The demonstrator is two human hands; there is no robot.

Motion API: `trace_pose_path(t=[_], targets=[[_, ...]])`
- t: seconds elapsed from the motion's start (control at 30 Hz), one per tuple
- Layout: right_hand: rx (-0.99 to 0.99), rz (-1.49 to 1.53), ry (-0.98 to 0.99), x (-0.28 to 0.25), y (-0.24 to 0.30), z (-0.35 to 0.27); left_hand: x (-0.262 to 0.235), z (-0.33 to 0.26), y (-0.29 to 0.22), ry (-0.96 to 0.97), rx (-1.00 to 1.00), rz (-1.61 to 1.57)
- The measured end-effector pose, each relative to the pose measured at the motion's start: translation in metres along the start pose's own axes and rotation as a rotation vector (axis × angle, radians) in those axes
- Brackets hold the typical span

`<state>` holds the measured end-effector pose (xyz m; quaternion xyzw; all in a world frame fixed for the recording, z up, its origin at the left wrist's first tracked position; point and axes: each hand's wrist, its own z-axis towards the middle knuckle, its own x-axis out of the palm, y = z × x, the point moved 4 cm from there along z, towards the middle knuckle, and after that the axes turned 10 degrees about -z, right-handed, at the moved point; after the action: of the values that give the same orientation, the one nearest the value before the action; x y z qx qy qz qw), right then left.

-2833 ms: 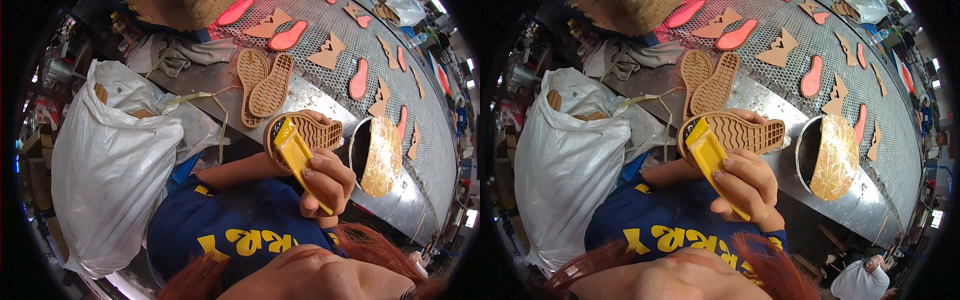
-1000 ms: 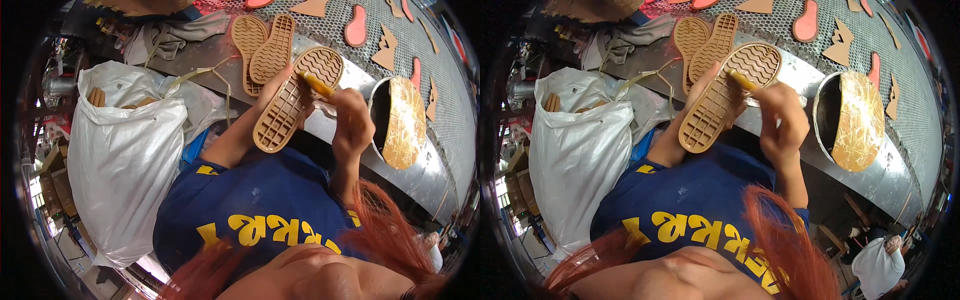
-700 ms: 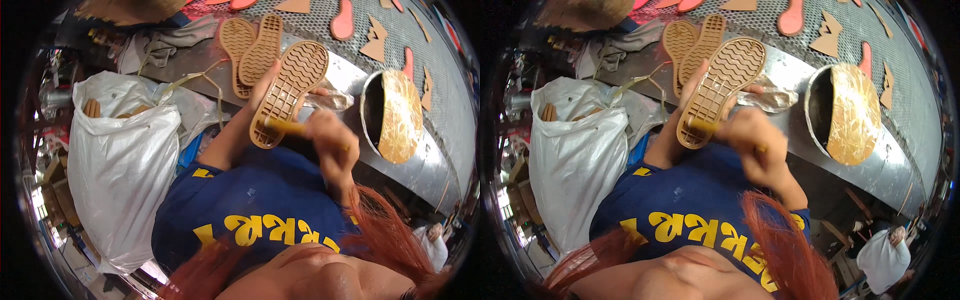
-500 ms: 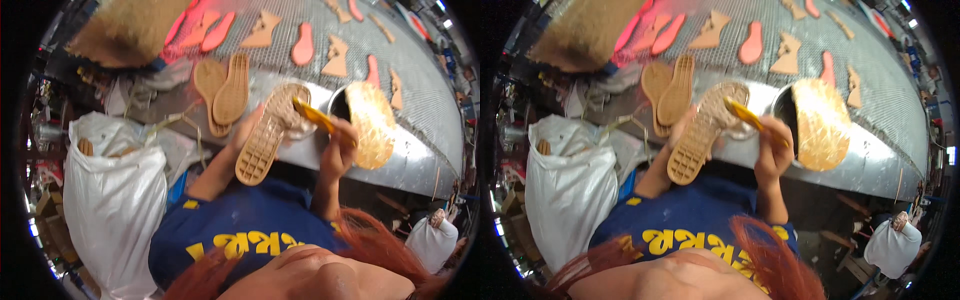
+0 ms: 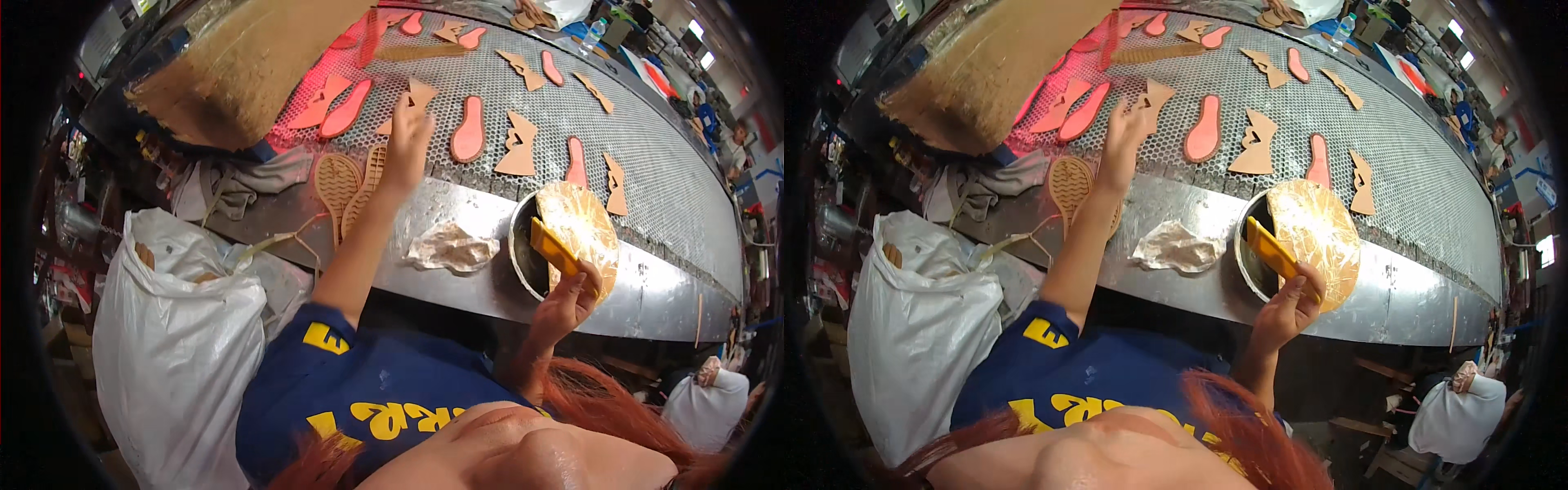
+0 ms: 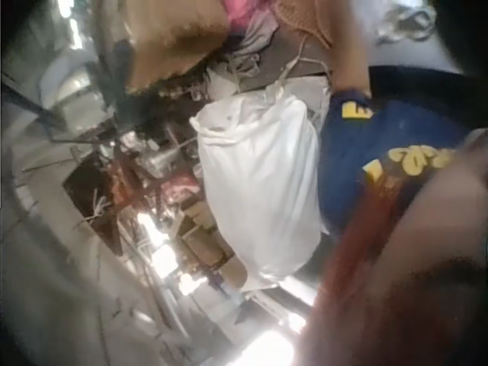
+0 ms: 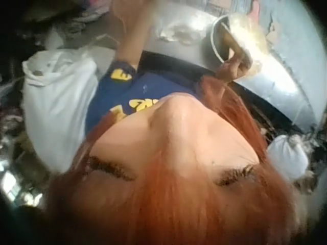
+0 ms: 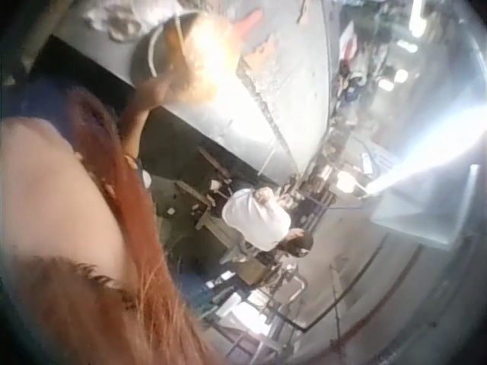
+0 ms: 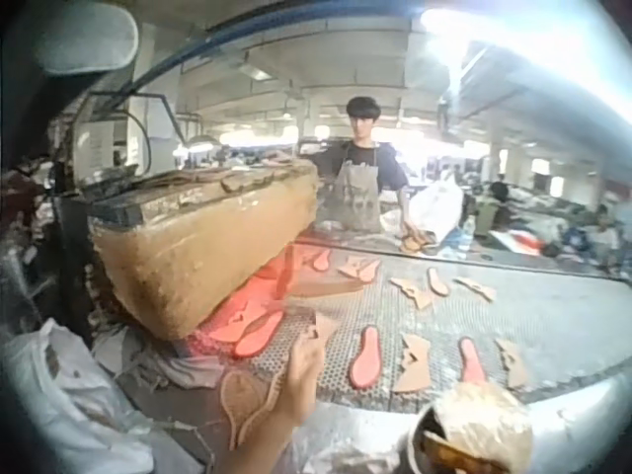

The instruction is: The person applies a yellow adhesive to the soles of brown sandals using a yellow brush. They repeatedly dip the brush into a container and spread the substance across the textured surface of the sandal soles, occasionally wiping the brush or the sandal with a white cloth.

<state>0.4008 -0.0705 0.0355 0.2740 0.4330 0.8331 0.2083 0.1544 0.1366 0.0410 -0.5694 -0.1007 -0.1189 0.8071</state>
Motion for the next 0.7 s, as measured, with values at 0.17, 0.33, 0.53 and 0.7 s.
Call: trace_pose_path(t=[0.17,0.33,0.53,0.7], targets=[[-0.049,-0.203,-0.042,-0.01,-0.007,0.006,-0.043,-0.115,0.001,0.057,-0.082,1.459],[-0.158,-0.714,0.049,0.001,-0.004,0.017,-0.063,-0.133,-0.005,0.062,-0.176,1.471],[-0.35,-1.109,0.226,0.012,-0.012,0.016,-0.061,-0.118,-0.024,-0.052,-0.216,1.421],[-0.389,-1.22,0.34,0.016,-0.019,0.011,-0.063,-0.115,-0.041,-0.09,-0.024,0.851]])
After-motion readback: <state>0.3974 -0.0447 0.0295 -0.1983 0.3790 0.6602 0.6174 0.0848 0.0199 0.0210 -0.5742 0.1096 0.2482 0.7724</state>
